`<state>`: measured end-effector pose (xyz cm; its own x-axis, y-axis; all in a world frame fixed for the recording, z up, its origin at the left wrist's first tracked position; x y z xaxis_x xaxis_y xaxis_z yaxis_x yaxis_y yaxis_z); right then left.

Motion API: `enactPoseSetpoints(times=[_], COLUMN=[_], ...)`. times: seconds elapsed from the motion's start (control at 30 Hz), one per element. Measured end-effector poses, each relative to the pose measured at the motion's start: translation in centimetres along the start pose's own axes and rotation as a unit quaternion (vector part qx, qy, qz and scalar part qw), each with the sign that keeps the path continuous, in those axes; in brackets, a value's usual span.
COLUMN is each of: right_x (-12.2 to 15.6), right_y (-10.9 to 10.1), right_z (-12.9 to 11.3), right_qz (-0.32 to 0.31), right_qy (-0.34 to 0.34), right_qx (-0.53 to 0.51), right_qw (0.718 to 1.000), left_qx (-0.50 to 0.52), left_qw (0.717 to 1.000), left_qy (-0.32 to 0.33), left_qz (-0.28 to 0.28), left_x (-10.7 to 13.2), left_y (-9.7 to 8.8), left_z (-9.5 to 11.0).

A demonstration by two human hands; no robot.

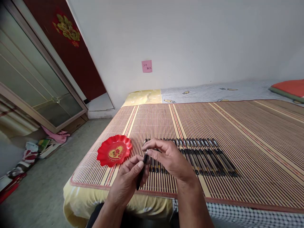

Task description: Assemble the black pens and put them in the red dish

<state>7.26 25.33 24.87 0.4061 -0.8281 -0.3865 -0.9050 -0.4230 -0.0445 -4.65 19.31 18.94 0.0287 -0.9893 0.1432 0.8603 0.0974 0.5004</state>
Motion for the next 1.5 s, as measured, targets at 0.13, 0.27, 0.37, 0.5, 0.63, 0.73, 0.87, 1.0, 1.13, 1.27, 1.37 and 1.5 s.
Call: enactPoseSetpoints(times=[0.13, 0.27, 0.37, 0.5, 0.63, 0.73, 0.87, 1.0, 1.13, 1.27, 1.37, 1.5], right_x=[0.0, 0.0, -0.2, -0.3, -0.3, -0.3, -0.5, -0.8, -1.4, -2.1, -2.4, -2.4], right_y=[0.0, -0.1, -0.1, 0.0, 0.1, 0.1, 0.3, 0.1, -0.5, 0.9, 3.3, 5.8], right_z=[0.0, -0.1, -0.1, -0.1, 0.0, 0.1, 0.3, 1.7, 5.1, 9.1, 11.6, 13.8], right_qz=[0.004, 0.01, 0.014, 0.019, 0.021, 0.018, 0.021, 0.039, 0.092, 0.079, 0.007, -0.066], right_qy=[-0.01, -0.015, -0.019, -0.021, -0.027, -0.031, -0.021, 0.016, 0.033, 0.056, 0.072, 0.079], right_qx=[-0.007, 0.005, 0.017, 0.034, 0.038, 0.037, 0.042, 0.042, 0.179, 0.412, 0.501, 0.547], right_qw=[1.0, 1.0, 1.0, 0.999, 0.999, 0.999, 0.999, 0.998, 0.979, 0.906, 0.863, 0.831], left_qx=[-0.005, -0.013, -0.012, -0.014, -0.021, -0.032, -0.05, -0.073, -0.03, 0.008, 0.025, 0.048], left_qw=[1.0, 0.999, 0.999, 0.998, 0.996, 0.994, 0.992, 0.982, 0.969, 0.968, 0.97, 0.97], left_qy=[0.002, 0.021, 0.033, 0.042, 0.057, 0.068, 0.079, 0.124, 0.169, 0.169, 0.165, 0.161], left_qz=[0.007, 0.025, 0.037, 0.049, 0.064, 0.073, 0.084, 0.121, 0.179, 0.187, 0.179, 0.177], left_x=[-0.1, -0.1, -0.1, -0.2, -0.2, -0.2, -0.1, -0.2, -0.3, -0.4, -0.4, -0.3], left_y=[-0.2, -0.3, -0.4, -0.7, -1.1, -1.1, -1.3, -2.9, -5.6, -7.1, -7.5, -8.0], left_z=[-0.1, 0.1, 0.3, 0.3, 0.3, 0.3, 0.7, 2.9, 5.9, 7.0, 6.9, 6.9])
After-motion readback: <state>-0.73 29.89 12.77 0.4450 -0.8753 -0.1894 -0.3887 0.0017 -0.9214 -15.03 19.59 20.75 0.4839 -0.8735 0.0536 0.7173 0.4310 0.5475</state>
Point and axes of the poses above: each hand's wrist, its own x-axis away from the middle knuckle, its own y-axis out of the palm, z = x × y, the point moved 7 cm from there along -x, towards the middle knuckle, and after that the axes turned 9 degrees about z, right-handed, at the moved point
